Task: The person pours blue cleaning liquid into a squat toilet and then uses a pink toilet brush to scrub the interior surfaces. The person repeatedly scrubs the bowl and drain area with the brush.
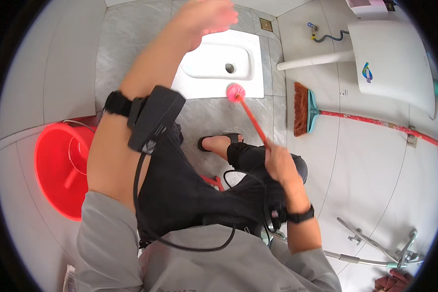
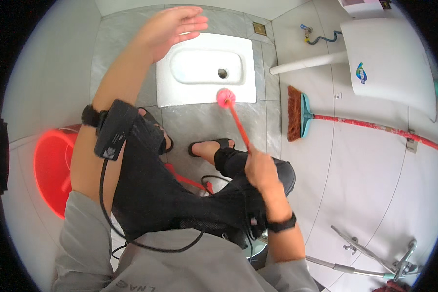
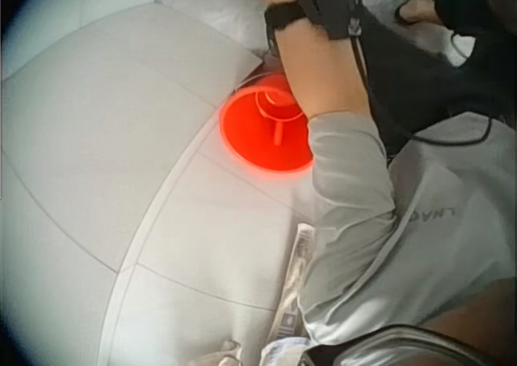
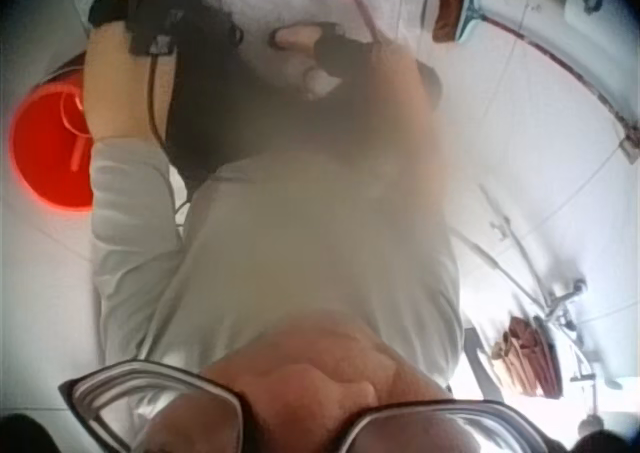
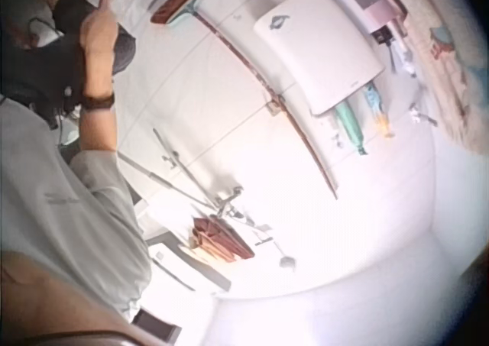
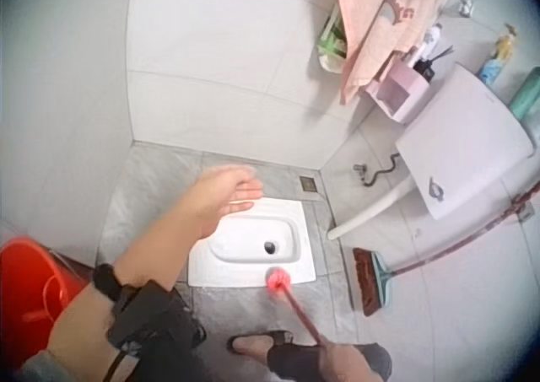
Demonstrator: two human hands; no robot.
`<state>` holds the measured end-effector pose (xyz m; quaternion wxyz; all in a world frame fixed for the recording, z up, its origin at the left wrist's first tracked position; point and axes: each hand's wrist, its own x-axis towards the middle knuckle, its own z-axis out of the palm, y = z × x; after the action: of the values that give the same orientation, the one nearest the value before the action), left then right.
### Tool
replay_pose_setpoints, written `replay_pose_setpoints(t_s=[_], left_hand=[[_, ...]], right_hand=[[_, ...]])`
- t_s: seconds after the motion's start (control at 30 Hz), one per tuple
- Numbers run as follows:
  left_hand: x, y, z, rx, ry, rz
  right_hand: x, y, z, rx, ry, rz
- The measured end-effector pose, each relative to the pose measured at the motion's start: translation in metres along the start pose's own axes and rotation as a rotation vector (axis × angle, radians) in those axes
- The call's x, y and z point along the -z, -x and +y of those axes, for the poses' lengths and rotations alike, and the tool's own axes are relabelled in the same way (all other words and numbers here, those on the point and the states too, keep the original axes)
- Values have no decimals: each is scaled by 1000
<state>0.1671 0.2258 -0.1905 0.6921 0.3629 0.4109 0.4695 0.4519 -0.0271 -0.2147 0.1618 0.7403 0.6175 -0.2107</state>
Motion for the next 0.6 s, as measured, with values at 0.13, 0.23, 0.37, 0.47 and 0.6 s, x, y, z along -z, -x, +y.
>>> replay_pose_setpoints(t_s=[0.13,0.23,0.37,0.47,0.6], left_hand=[[0,-19,-2,56,172,15],[3,-23,4,83,309,0],[17,-26,4,37,306,-22],[14,-28,-4,47,229,-18],[9,-1,8,48,26,81]], right_hand=[[0,-6,-1,-14,-22,17],[-5,-21,4,-39,-46,58],[9,8,-6,-39,43,-26],[0,-44,18,-101,-5,-2],[11,-2,-9,-83,77,-15]])
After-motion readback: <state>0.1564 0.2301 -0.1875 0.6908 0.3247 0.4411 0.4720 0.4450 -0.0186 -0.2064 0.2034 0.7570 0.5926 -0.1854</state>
